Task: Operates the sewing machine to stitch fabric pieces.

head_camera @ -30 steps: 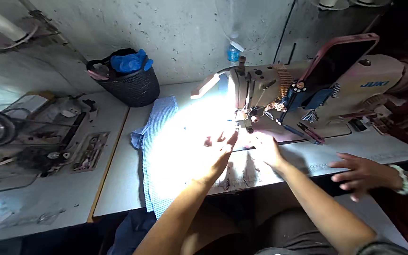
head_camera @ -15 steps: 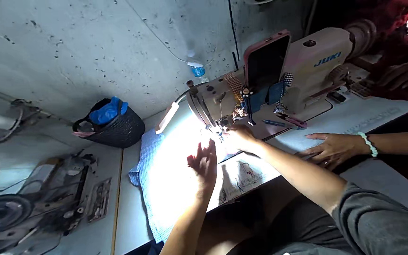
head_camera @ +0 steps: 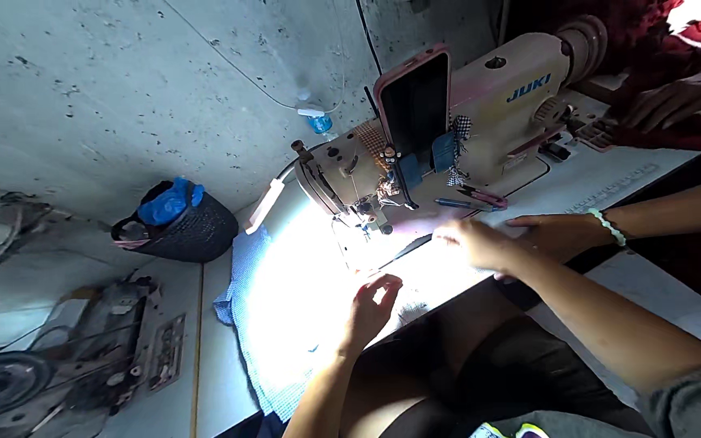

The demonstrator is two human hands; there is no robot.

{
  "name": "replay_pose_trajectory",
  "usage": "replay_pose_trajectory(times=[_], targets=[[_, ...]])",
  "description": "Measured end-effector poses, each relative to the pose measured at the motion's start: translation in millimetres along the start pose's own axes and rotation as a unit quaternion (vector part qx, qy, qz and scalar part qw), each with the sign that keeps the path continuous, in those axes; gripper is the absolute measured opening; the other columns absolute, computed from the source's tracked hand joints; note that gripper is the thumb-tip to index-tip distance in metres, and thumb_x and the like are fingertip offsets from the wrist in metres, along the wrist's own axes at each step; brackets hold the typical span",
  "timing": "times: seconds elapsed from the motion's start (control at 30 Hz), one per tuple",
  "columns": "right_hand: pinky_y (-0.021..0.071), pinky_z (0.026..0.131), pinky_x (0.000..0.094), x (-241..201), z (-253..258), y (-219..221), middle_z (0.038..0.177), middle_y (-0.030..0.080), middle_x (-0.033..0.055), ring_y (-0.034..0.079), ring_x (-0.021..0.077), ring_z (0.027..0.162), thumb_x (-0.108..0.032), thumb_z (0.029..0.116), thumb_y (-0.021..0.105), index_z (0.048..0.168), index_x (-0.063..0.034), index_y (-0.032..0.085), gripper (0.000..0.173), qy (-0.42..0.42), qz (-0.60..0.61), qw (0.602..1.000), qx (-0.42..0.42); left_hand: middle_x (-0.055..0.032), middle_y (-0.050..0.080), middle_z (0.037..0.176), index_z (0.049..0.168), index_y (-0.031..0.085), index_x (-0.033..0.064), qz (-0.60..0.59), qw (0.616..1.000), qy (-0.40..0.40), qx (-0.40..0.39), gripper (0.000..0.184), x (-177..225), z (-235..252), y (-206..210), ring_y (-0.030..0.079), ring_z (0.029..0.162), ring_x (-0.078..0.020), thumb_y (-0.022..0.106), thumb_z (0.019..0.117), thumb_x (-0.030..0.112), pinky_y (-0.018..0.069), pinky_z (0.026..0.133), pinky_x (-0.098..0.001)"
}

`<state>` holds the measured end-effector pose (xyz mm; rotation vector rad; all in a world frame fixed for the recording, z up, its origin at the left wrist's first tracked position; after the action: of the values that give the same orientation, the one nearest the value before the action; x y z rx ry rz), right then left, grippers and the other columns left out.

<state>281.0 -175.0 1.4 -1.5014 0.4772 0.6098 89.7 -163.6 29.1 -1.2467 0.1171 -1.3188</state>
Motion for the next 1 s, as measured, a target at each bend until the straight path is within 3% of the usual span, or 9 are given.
replay_pose_trajectory(times=[0.07,0.17,0.3,0.4,0.5,0.57,0.63,0.77,1.0], targets=[[0.0523,0.096,0.0591,24,17,-28,0.112,0.069,0.0235,0.067,0.0405,0.109,-0.013,0.1035,0.058,0.116,0.0021,0.071,0.023,0.031,-0.072,0.993,0.092,-0.0038,0.077,0.094,0.096,0.077,0.0042,0.007,0.999,-0.034,-0.003,0.017,-1,-1,4,0.071,0.094,-0.0074,0.063,0.0967,0.015,0.0520,0.094,-0.0301],[0.0505,0.099,0.0580,26,28,-29,0.113,0.071,0.0216,0.067,0.0381,0.110,-0.012,0.1033,0.056,0.115,0.0002,0.073,0.023,0.037,-0.038,0.994,0.094,-0.0076,0.076,0.102,0.102,0.076,0.0016,-0.017,0.996,-0.081,-0.032,0.019,-8,2,26,0.071,0.102,-0.0103,0.061,0.0997,0.013,0.0525,0.099,-0.0314],[0.0576,0.083,0.0424,-9,62,21,0.093,0.074,0.0150,0.071,0.0216,0.083,-0.013,0.1030,0.057,0.110,0.0017,0.074,0.023,-0.032,0.177,0.983,0.019,-0.0113,0.075,0.103,0.103,0.074,-0.0035,-0.083,0.991,-0.098,-0.029,0.020,-13,12,62,0.070,0.094,-0.0085,0.059,0.1006,0.009,0.0548,0.092,-0.0273],[0.0557,0.073,0.0320,-24,91,60,0.099,0.068,0.0143,0.065,0.0154,0.077,-0.014,0.1066,0.054,0.130,0.0015,0.059,0.029,0.087,0.387,0.915,-0.071,-0.0094,0.076,0.106,0.104,0.076,0.0000,-0.070,0.993,-0.089,-0.022,0.020,-16,20,71,0.071,0.097,-0.0078,0.061,0.1006,0.013,0.0548,0.093,-0.0273],[0.0469,0.059,0.0211,-33,112,70,0.080,0.055,0.0030,0.053,0.0069,0.063,-0.016,0.1061,0.054,0.117,-0.0021,0.059,0.018,0.154,0.402,0.901,-0.063,-0.0130,0.076,0.104,0.102,0.075,-0.0032,-0.074,0.994,-0.079,0.014,0.018,-19,21,66,0.072,0.100,-0.0120,0.062,0.0980,0.008,0.0546,0.096,-0.0292],[0.0482,0.098,0.0324,-30,136,65,0.118,0.067,0.0201,0.064,0.0212,0.107,-0.011,0.1053,0.056,0.129,0.0080,0.061,0.031,0.121,0.305,0.943,-0.045,-0.0147,0.076,0.100,0.100,0.074,-0.0056,-0.076,0.993,-0.084,0.035,0.017,-25,25,61,0.072,0.096,-0.0141,0.061,0.0968,0.005,0.0546,0.095,-0.0300],[0.0387,0.114,0.0457,-18,157,74,0.133,0.062,0.0289,0.058,0.0352,0.128,-0.012,0.1048,0.058,0.129,0.0124,0.061,0.034,0.073,0.261,0.963,-0.018,-0.0173,0.075,0.101,0.102,0.073,-0.0088,-0.082,0.988,-0.125,0.032,0.018,-33,27,60,0.071,0.099,-0.0158,0.060,0.0983,0.004,0.0534,0.096,-0.0302],[0.0465,0.103,0.0533,-19,158,70,0.116,0.067,0.0285,0.063,0.0380,0.114,-0.012,0.0993,0.066,0.114,0.0107,0.067,0.027,0.064,0.252,0.963,0.071,-0.0148,0.074,0.105,0.107,0.071,-0.0081,-0.112,0.977,-0.178,0.020,0.020,-47,25,66,0.068,0.101,-0.0086,0.059,0.1007,0.006,0.0515,0.095,-0.0231],[0.0476,0.099,0.0566,-6,155,69,0.111,0.068,0.0287,0.064,0.0390,0.109,-0.013,0.0980,0.066,0.111,0.0108,0.067,0.027,0.053,0.269,0.957,0.099,-0.0121,0.074,0.095,0.099,0.071,-0.0091,-0.148,0.972,-0.166,0.081,0.014,-43,22,63,0.067,0.092,-0.0029,0.062,0.0968,0.001,0.0514,0.089,-0.0183]])
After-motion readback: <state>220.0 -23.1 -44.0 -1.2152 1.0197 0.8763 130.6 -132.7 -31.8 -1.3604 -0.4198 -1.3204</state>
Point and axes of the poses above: each hand's wrist, its own z-axis towards the middle knuckle, its own y-axis out of the palm, x = y × z, the point moved 10 cm from there along z, towards the middle knuckle
